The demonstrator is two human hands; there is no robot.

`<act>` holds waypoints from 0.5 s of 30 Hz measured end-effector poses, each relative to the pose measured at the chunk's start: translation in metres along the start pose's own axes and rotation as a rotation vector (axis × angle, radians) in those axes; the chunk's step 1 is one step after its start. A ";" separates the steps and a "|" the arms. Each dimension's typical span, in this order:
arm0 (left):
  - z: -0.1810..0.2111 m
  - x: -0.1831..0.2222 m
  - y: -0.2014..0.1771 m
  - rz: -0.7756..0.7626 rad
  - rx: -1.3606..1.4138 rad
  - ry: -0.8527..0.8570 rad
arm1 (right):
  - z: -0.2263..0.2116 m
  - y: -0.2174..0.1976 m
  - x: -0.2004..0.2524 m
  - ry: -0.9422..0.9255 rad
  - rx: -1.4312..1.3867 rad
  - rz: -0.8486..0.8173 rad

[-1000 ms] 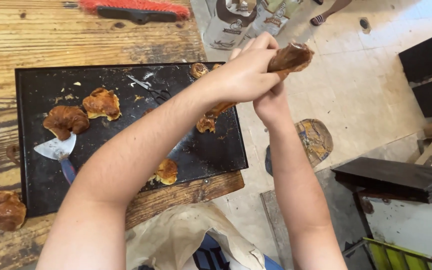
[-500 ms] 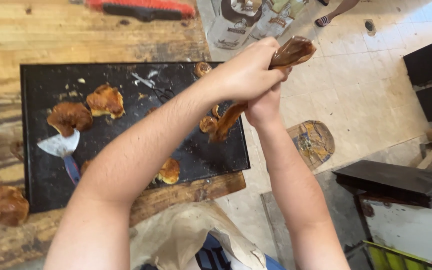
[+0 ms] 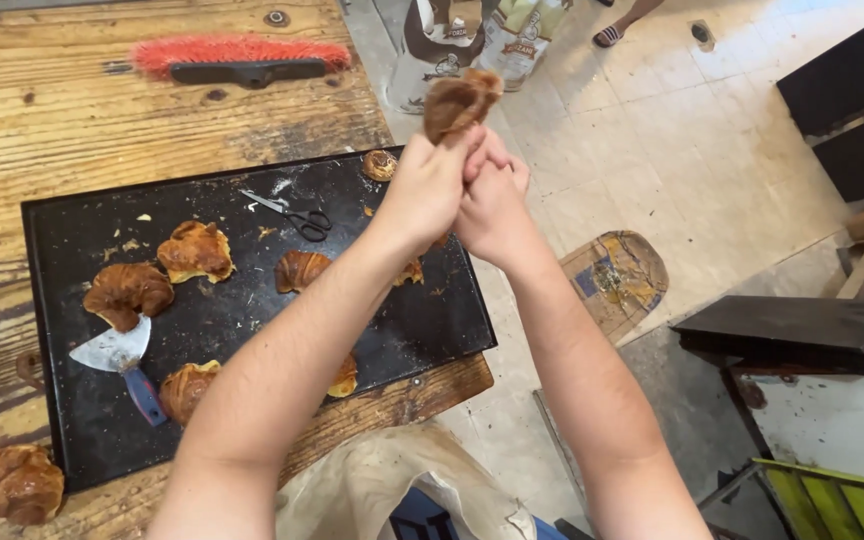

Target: Filling croissants with a chocolate-like cream using a piping bag on a wooden workbench in a bakery.

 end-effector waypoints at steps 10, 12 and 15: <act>-0.026 0.029 -0.009 0.357 0.585 -0.193 | -0.021 0.010 0.008 -0.088 0.279 0.019; -0.020 0.033 -0.008 0.311 0.601 -0.173 | -0.021 0.014 0.007 -0.097 0.303 0.006; -0.012 0.038 -0.007 0.306 0.632 -0.181 | -0.020 0.018 0.005 -0.058 0.213 -0.032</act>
Point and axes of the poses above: each hand's wrist, its own x-axis away from the middle knuckle, its own y-axis out of the palm, z = x × y, the point moved 5 cm from there along -x, towards the middle knuckle, and after that the axes turned 1 degree about y, right-handed, at the moved point
